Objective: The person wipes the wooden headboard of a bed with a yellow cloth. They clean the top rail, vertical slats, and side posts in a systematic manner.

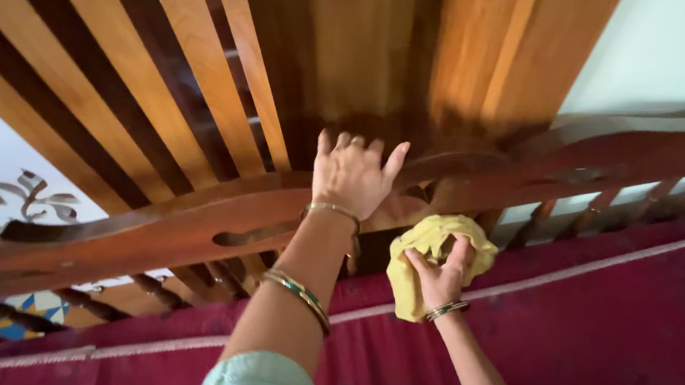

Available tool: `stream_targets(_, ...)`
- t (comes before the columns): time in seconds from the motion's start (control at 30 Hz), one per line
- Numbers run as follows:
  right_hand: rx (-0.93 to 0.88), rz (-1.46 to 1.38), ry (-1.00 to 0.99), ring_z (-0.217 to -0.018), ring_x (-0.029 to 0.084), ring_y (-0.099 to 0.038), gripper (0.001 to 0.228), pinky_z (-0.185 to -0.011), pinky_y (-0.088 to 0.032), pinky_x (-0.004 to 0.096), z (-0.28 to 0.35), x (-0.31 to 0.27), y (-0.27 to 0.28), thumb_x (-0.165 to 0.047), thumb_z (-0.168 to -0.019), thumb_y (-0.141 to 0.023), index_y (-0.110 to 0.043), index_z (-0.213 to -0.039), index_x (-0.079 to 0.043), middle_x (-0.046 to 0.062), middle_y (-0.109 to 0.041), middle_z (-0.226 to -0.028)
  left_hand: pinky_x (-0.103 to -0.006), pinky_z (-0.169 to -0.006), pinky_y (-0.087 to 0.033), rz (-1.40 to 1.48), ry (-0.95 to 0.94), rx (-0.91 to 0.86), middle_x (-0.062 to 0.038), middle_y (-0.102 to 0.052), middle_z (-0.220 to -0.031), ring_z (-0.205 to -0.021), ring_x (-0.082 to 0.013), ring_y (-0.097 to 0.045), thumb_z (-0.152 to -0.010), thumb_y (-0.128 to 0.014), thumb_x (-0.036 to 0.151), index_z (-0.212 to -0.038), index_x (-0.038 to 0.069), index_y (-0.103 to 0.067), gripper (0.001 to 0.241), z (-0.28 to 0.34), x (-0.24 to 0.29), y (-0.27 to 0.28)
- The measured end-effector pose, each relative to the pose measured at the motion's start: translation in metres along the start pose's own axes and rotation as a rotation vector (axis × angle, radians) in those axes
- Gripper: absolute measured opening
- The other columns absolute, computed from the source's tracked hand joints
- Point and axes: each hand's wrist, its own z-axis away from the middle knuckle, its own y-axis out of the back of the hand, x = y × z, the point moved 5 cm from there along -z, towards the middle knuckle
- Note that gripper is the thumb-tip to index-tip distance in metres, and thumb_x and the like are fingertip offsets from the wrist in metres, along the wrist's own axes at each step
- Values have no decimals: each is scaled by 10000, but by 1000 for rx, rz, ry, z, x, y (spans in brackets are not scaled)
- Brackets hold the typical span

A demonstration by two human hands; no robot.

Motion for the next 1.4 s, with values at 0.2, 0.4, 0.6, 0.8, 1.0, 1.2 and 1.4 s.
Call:
stream_targets(0.2, -223, 529, -777, -822, 288, -707, 480, -845, -591, 371, 22, 64, -82, -437, -932, -851, -664, -1064, -15, 122, -741, -862, -439, -560, -561, -15, 0, 29, -117, -704, -671, -699, -310, -704, -1009, -441, 545, -650, 118, -701, 615, 4, -7, -19)
stream_targets(0.4, -423, -496, -583, -724, 207, -680, 283, -675, -569, 362, -11, 127, -65, -72, -649, -838, -693, -887, -19, 69, -724, -826, -407, -417, -486, 0, -88, 255, -70, -620, -521, -420, -267, -604, -1031, -481, 485, -615, 140, -627, 559, 14, -1, -15)
stream_targets(0.6, -666, -579, -872, -836, 174, -744, 245, -776, -600, 316, 6, 162, -84, -94, -757, -800, -767, -970, 22, 69, -796, -936, -459, -539, -543, 51, 14, -35, -97, -699, -652, -591, -302, -692, -1022, -442, 507, -678, 147, -666, 547, 9, -8, -24)
stream_targets(0.8, -333, 146, -270, -826, 256, -744, 266, -772, -577, 379, 15, 96, -66, -192, -819, -811, -733, -994, -8, 140, -780, -925, -470, -760, -569, 27, 128, -353, -157, -737, -852, -834, -342, -722, -1036, -352, 613, -838, 98, -745, 677, 1, -14, -11)
stream_targets(1.0, -314, 213, -289, -847, 273, -768, 237, -787, -600, 391, -32, 8, 10, -114, -757, -719, -782, -972, -39, 140, -794, -934, -471, -832, -563, 178, 235, -269, -156, -752, -947, -928, -357, -708, -829, -637, 589, -938, 150, -808, 483, 10, -63, 30)
stream_targets(1.2, -81, -51, 194, -1054, 274, -707, 357, -945, -563, 409, -39, -102, 8, -209, -910, -686, -679, -1231, -53, 130, -734, -1144, -337, -663, -597, 599, 470, -115, -113, -767, -664, -622, -217, -766, -854, -747, 410, -782, 31, -775, 387, 14, -98, 33)
stream_targets(1.4, -250, 1005, 831, -1171, 282, -642, 578, -975, -549, 453, -43, -121, -141, -346, -830, -571, -600, -1366, -133, 139, -637, -1315, -298, -435, -537, 937, 697, 198, -99, -633, -514, -401, -171, -645, -935, -719, 395, -708, -77, -702, 524, 18, -111, 45)
